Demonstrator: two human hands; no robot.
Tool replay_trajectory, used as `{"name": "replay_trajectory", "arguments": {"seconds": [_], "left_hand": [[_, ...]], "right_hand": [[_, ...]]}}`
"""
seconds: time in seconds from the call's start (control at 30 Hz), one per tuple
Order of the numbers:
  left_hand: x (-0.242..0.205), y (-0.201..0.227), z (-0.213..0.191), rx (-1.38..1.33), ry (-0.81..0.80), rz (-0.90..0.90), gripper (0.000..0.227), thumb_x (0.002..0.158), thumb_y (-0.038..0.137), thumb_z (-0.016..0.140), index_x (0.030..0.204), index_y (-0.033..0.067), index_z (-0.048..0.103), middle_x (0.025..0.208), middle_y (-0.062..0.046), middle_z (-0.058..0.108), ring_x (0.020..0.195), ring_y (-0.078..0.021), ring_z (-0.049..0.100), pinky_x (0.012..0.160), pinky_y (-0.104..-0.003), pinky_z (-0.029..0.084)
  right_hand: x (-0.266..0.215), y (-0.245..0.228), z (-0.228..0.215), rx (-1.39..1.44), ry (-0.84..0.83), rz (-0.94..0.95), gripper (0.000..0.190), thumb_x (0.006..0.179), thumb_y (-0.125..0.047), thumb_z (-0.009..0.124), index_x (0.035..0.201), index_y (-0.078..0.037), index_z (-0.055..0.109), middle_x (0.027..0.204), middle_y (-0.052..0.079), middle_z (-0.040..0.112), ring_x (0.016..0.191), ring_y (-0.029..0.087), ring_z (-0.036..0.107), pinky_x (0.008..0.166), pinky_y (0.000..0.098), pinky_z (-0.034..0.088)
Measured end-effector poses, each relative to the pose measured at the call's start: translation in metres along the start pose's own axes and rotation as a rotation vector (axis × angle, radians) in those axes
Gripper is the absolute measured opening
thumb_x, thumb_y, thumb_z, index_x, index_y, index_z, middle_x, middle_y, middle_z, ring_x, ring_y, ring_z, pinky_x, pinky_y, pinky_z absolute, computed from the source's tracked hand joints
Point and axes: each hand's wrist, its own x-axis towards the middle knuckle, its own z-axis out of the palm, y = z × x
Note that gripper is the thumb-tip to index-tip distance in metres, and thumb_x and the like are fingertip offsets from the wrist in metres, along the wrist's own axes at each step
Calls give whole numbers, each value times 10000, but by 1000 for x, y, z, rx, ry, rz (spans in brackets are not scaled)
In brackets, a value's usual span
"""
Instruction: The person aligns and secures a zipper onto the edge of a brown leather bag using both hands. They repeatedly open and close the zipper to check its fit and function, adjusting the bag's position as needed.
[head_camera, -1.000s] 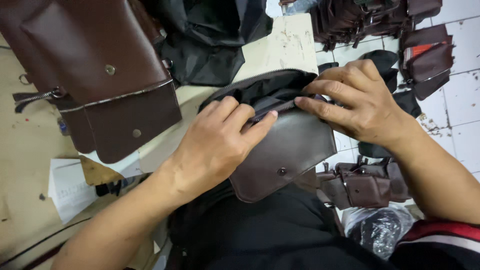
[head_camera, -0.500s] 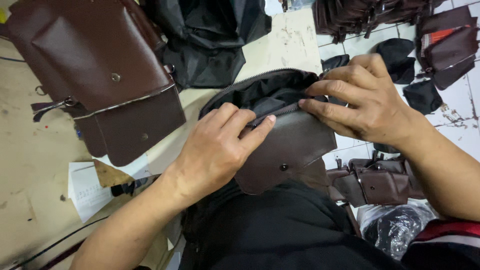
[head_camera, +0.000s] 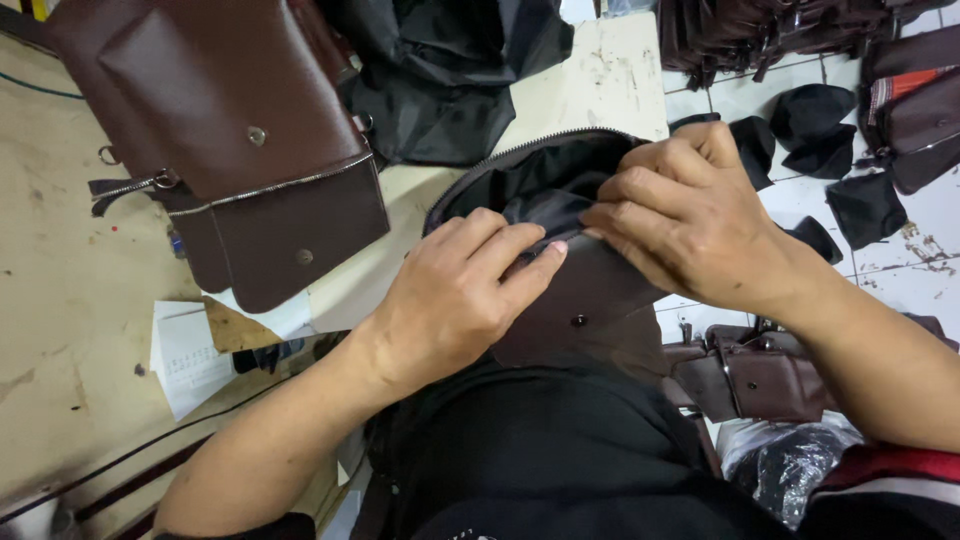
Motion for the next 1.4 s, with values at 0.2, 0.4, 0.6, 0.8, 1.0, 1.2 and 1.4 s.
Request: {"name": "replay_trajectory", "arguments": {"seconds": [0.2, 0.4, 0.6, 0.8, 1.0, 1.2, 1.4], "left_hand": [[5, -3, -9, -158, 18, -74, 108, 951, -42, 769, 1009, 2, 690, 994, -112, 687, 800, -270, 571, 738, -346, 501], [7, 5, -4, -203, -53, -296, 141, 993, 132, 718, 1042, 1, 731, 880, -95, 610, 767, -297, 517, 718, -397, 485], [7, 9, 1, -140, 1, -219, 119, 994, 50, 722, 890, 41, 665, 838, -62, 542, 745, -274, 489, 602, -407, 423], [7, 11, 0, -104, 140, -113, 173, 982, -108, 638, 903, 36, 691, 772, -61, 533, 660, -248, 458, 562, -362, 355], [-13, -5, -24, -174, -100, -122, 360, 929, 127, 867, 1151, -70, 664, 998, -151, 605, 907, -318, 580, 850, -421, 540], [-21, -9, -22, -46, 7, -165, 115, 935, -29, 776, 1036, 13, 742, 949, -54, 645, 1027, -309, 569, 839, -436, 454], [-20, -5, -20, -32, 69, -145, 58, 979, 20, 738, 962, 76, 745, 938, 1, 664, 997, -285, 561, 850, -460, 392]], "right_hand": [[1, -1, -2, -5, -25, -23, 126, 1067, -157, 663, 987, -60, 669, 1007, 58, 690, 968, 265, 626, 777, 406, 320], [-4, -3, -3, 64, -30, -28, 91, 1052, -100, 624, 1046, -57, 705, 999, 56, 675, 857, 223, 633, 877, 420, 330], [-4, -7, -5, 78, -9, -32, 98, 1055, -94, 609, 1031, -61, 698, 968, 54, 658, 810, 217, 613, 864, 407, 325], [4, -15, 8, -41, 154, -128, 80, 1037, -86, 695, 969, -101, 733, 898, 4, 710, 719, 167, 619, 806, 357, 342], [2, -15, 9, 16, 137, -109, 106, 1043, -58, 653, 976, -74, 733, 879, 30, 685, 708, 170, 617, 823, 359, 326], [1, -17, 4, 4, 76, -125, 104, 1040, -122, 652, 993, -63, 722, 915, 32, 694, 739, 186, 640, 834, 379, 349], [15, -34, 7, -90, 98, -121, 121, 1042, -197, 705, 1065, -95, 765, 938, 9, 712, 767, 155, 642, 815, 360, 357]]}}
